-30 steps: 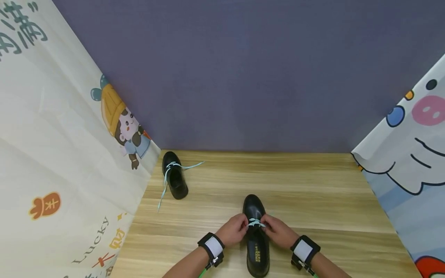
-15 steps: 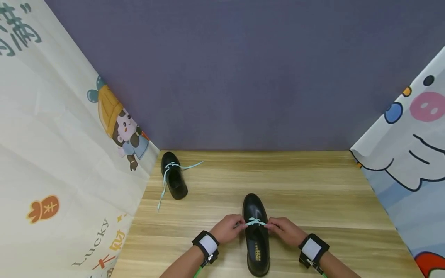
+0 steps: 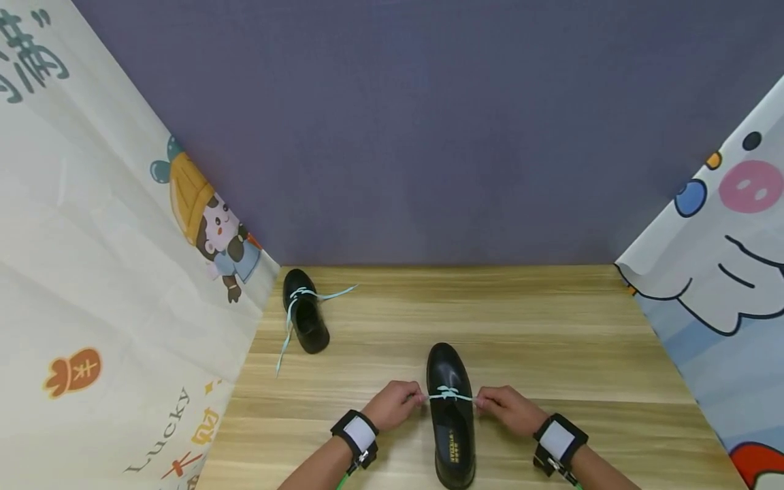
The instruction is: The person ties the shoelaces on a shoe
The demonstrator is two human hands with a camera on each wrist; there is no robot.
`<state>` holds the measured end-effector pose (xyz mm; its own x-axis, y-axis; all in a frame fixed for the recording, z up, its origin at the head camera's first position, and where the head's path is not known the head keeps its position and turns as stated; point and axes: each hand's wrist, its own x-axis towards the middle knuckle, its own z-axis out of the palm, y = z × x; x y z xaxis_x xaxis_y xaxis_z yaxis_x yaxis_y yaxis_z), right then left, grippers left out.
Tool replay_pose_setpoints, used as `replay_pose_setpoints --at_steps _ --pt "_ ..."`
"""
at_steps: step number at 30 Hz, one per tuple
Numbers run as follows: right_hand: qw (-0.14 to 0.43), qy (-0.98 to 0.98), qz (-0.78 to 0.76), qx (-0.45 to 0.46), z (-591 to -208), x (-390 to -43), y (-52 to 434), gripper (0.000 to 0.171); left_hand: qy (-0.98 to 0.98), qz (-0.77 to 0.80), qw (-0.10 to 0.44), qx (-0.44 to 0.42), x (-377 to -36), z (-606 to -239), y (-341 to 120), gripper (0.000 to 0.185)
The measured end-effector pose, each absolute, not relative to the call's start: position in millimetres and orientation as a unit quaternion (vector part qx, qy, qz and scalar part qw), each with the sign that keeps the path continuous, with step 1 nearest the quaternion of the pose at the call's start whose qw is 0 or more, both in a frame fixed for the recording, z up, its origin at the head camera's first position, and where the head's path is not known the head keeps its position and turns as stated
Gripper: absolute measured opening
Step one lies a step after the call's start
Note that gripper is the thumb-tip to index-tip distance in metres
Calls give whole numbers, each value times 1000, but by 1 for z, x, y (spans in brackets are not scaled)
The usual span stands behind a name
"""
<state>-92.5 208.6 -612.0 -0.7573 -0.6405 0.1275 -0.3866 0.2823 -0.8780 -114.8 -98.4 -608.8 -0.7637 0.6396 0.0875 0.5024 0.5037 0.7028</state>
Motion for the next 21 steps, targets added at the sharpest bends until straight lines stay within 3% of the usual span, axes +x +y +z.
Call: replay_pose_setpoints --at_steps 13,21 --pt "195 752 -579 -247 -610 -91 204 26 803 517 174 241 -113 -601 -96 30" --pt "164 658 -696 -237 -610 -93 192 22 704 662 180 183 -113 -601 -83 27"
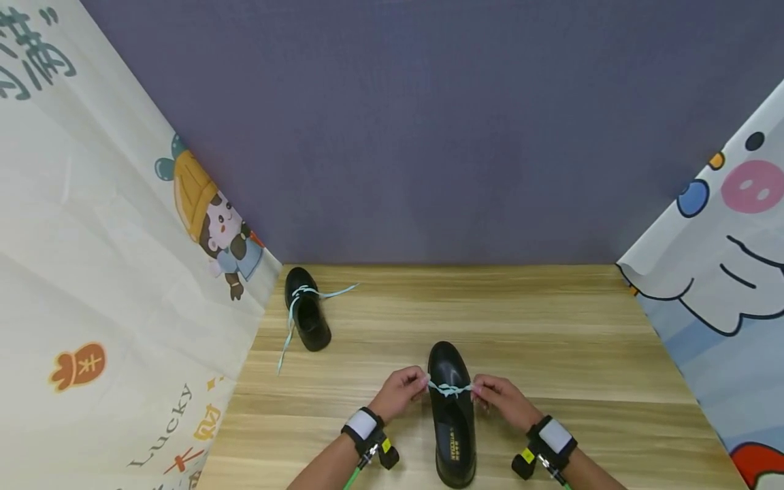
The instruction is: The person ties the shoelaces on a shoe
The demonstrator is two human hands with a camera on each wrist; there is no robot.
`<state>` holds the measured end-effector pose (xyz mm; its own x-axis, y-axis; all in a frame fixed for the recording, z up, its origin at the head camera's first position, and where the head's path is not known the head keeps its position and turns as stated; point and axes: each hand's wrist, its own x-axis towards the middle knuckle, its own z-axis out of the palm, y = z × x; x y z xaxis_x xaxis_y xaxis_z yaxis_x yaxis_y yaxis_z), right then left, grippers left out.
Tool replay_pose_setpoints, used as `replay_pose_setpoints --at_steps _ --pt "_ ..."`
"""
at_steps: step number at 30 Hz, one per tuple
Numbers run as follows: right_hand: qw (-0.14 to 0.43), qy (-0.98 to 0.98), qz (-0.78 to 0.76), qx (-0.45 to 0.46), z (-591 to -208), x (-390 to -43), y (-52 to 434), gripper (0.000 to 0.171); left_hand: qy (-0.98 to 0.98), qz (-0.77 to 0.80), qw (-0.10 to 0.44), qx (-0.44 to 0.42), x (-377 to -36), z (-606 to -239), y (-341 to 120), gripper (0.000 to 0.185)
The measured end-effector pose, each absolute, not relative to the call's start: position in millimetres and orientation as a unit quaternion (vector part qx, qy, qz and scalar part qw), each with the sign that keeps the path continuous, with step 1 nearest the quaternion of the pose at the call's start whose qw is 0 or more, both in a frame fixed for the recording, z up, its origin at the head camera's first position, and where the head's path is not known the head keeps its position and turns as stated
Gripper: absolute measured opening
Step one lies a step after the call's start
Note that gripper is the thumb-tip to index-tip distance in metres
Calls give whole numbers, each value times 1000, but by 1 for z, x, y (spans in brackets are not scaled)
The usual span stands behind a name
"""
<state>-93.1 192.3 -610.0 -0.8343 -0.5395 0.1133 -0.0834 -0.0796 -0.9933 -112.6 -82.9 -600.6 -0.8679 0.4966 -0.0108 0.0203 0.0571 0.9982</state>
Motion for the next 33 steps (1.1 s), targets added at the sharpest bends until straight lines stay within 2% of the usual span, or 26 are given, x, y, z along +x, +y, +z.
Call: replay_pose_setpoints --at_steps 8,13,19,23,27,33 --pt "125 528 -814 -208 -604 -95 169 29 629 743 159 163 -113 -601 -64 33" --pt "123 519 -833 -146 -601 -95 158 31 583 783 166 139 -114 -599 -57 36" --pt "137 479 -860 -108 -602 -96 151 33 537 819 175 101 -114 -598 -54 16" --pt "124 450 -877 -116 -604 -97 147 34 515 835 171 94 -113 -600 -52 15" --pt "106 457 -877 -99 -606 -96 142 31 504 843 171 75 -112 -603 -49 15" --pt "101 506 -856 -22 -605 -95 136 21 517 838 171 40 -111 -605 -44 18"
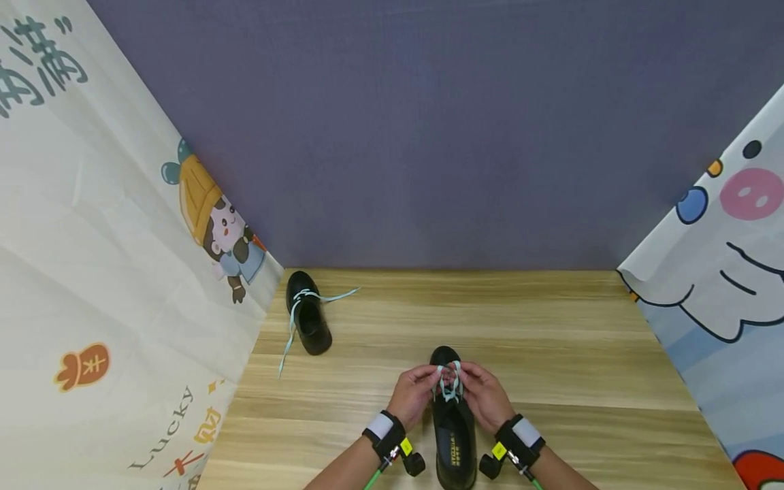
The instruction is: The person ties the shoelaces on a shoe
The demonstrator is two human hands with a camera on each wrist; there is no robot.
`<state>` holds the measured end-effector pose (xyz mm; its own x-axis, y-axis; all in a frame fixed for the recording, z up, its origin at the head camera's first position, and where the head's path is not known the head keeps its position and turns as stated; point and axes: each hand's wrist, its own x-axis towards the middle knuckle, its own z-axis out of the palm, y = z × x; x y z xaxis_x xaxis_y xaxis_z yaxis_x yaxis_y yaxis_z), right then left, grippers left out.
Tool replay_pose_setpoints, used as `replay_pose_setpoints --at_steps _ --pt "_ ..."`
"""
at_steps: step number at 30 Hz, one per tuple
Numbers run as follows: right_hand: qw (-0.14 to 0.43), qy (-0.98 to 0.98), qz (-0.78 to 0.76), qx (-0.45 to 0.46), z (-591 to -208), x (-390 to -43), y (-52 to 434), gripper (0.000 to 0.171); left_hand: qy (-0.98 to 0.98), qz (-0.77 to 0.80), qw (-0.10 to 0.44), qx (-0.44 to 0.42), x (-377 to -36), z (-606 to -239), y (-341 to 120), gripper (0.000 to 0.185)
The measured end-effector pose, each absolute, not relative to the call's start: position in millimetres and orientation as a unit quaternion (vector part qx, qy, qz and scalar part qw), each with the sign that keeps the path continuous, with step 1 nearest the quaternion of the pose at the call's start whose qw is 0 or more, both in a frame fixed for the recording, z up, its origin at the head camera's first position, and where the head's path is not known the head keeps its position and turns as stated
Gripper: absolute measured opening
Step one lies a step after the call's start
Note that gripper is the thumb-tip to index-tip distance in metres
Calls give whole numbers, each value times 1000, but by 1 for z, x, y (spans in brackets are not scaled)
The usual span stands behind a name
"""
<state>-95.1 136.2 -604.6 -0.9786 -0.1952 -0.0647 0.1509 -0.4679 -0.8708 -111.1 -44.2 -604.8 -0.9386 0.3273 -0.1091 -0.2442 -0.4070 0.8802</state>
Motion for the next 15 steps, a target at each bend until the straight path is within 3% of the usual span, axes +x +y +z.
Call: replay_pose_setpoints --at_steps 6,15 --pt "104 523 -845 28 -603 -95 132 24 523 834 172 26 -110 -606 -42 27" --pt "110 535 -838 13 -605 -95 133 28 552 820 147 35 -111 -608 -38 29"
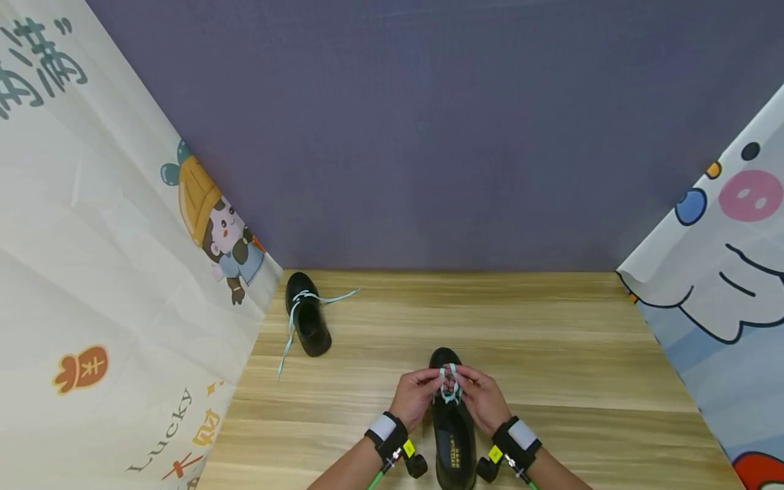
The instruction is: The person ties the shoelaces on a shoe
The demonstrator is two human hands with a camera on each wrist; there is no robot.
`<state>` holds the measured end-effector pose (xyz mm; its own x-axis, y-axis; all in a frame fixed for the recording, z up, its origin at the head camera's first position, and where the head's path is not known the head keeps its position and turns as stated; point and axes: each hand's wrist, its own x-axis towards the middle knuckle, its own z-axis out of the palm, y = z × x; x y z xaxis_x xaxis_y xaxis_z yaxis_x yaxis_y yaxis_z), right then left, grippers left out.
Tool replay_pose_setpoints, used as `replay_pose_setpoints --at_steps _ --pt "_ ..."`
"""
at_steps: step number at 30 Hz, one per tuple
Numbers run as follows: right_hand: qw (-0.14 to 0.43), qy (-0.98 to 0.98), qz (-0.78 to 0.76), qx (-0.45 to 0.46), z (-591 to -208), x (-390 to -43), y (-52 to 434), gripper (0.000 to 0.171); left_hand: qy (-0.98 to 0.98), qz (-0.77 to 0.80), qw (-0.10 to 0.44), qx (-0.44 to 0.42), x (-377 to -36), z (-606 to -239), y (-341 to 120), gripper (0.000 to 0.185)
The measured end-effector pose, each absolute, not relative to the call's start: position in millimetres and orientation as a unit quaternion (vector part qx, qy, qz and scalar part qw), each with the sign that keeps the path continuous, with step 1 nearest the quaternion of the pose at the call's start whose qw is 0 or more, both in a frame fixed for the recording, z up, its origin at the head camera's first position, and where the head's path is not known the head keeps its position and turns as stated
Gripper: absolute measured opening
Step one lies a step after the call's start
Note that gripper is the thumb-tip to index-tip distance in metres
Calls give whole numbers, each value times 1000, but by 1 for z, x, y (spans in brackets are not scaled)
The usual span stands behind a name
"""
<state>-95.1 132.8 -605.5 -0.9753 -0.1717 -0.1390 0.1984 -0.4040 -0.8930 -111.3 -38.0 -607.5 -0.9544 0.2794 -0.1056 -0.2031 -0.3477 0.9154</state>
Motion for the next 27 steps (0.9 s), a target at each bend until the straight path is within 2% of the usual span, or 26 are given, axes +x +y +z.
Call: replay_pose_setpoints --at_steps 3,12,18,27 --pt "108 537 -836 22 -606 -95 132 27 571 810 131 30 -111 -606 -37 26" --pt "60 552 -829 65 -608 -96 127 25 562 816 132 39 -113 -610 -36 14" --pt "58 565 -818 89 -607 -95 126 27 556 818 144 30 -112 -609 -37 17" --pt "35 654 -748 105 -607 -97 125 20 596 794 117 -27 -112 -600 -32 18"
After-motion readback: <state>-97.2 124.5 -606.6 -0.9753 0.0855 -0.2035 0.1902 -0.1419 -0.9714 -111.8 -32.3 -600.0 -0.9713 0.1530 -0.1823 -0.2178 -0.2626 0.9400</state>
